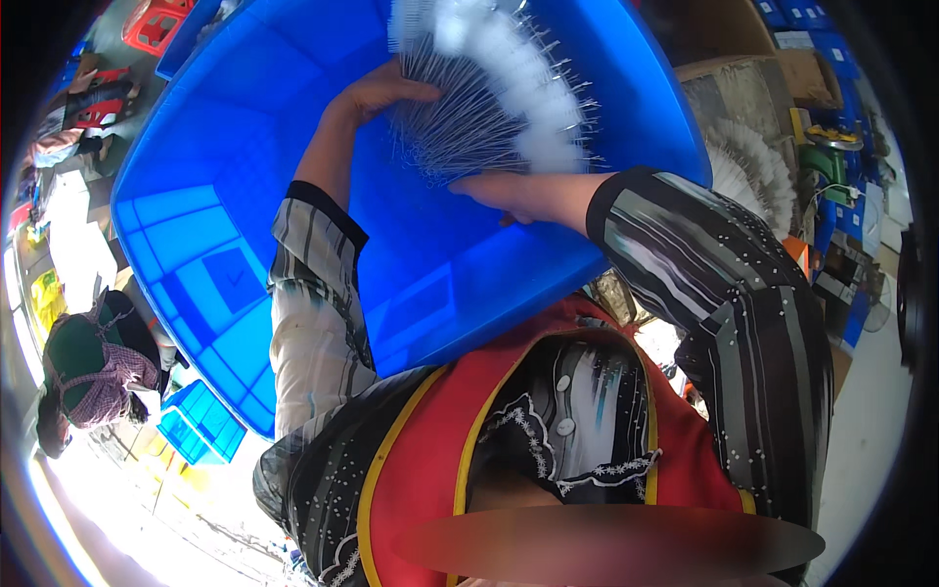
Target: Assembling fan-like bristle brushes using a workstation jig.
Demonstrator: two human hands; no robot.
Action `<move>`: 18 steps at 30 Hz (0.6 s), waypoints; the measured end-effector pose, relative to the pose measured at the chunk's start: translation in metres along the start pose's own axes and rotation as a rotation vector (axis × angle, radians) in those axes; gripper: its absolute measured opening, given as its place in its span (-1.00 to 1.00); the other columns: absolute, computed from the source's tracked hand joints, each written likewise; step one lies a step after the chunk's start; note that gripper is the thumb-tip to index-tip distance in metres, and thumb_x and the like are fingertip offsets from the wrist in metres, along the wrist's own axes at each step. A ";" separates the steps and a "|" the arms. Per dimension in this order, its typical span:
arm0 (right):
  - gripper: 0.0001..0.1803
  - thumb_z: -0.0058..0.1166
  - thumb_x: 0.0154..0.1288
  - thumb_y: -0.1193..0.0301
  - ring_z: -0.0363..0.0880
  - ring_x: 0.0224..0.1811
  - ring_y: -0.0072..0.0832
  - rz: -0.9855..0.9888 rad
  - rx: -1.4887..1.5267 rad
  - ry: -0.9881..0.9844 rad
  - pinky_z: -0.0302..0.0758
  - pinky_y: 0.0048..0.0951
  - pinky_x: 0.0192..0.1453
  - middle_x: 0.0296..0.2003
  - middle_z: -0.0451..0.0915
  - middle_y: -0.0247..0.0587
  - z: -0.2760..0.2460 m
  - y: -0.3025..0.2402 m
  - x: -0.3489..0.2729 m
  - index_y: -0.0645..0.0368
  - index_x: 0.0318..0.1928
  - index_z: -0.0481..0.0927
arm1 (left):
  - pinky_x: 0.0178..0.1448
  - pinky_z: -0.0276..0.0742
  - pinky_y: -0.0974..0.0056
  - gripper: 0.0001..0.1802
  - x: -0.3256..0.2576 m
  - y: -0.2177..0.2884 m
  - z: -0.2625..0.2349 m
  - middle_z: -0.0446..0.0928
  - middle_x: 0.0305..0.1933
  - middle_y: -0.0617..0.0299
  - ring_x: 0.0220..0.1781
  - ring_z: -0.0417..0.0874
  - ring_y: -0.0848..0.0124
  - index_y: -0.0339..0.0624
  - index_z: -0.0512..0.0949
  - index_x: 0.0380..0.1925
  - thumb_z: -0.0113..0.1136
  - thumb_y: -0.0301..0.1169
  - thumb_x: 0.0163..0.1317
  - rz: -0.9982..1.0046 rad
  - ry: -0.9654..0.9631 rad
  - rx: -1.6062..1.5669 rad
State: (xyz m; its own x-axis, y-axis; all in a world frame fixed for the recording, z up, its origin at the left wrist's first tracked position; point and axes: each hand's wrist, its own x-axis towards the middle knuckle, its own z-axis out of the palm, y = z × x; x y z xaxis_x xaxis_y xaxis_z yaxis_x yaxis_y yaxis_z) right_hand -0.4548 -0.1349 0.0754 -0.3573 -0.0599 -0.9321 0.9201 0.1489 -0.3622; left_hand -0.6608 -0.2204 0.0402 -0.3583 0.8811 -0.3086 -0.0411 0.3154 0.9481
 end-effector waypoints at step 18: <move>-0.48 -0.15 0.17 0.07 0.23 0.06 -0.51 -0.393 0.431 0.003 0.16 -0.32 0.06 0.04 0.35 -0.37 0.001 -0.016 -0.033 0.01 0.10 0.31 | -0.04 0.50 0.23 -0.54 -0.046 0.007 0.049 0.47 -0.11 0.03 -0.12 0.54 0.29 -0.31 0.33 -0.03 0.12 -0.33 0.08 -0.226 -0.097 -0.747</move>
State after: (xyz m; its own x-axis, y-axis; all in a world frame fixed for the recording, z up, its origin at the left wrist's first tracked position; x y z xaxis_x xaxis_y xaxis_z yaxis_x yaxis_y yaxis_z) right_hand -0.4578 -0.1359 0.1117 -0.6853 -0.0261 -0.7278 0.7001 -0.2989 -0.6485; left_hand -0.5987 -0.2409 0.0573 -0.1852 0.8614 -0.4730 -0.7316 0.2006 0.6516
